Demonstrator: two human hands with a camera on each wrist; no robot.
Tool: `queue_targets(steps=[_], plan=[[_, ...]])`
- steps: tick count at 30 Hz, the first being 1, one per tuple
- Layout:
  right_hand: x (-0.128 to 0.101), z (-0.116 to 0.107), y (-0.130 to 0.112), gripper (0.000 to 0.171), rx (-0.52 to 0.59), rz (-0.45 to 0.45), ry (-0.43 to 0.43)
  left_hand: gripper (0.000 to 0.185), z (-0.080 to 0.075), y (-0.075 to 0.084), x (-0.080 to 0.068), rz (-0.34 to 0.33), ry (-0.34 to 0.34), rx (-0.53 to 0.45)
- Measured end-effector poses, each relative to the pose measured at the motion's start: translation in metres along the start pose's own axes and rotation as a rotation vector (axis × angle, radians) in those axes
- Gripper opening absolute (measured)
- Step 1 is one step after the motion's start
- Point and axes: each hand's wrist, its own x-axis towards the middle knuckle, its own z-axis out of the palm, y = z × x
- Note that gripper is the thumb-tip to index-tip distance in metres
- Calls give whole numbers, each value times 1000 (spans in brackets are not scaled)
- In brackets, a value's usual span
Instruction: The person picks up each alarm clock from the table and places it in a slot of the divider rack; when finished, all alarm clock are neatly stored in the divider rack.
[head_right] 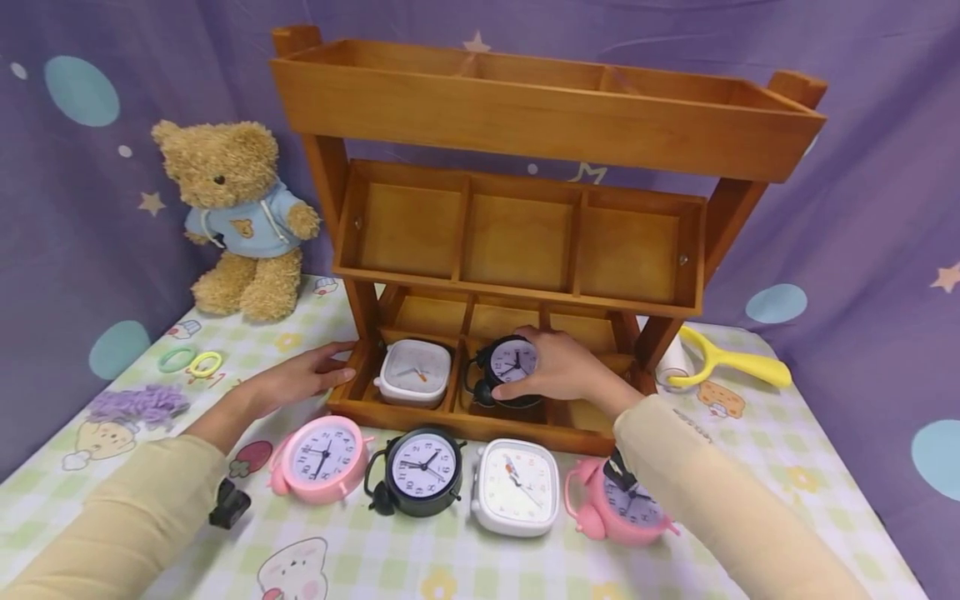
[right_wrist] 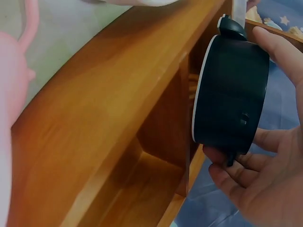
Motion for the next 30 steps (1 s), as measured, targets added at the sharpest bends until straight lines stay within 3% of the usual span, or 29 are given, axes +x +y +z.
queue_targets(steps=[15, 30], plan=[[16, 16, -3, 107, -92, 42, -73, 61, 1, 2, 1, -5, 6, 9], [18, 24, -15, 105, -200, 77, -50, 60, 2, 0, 2, -5, 5, -18]])
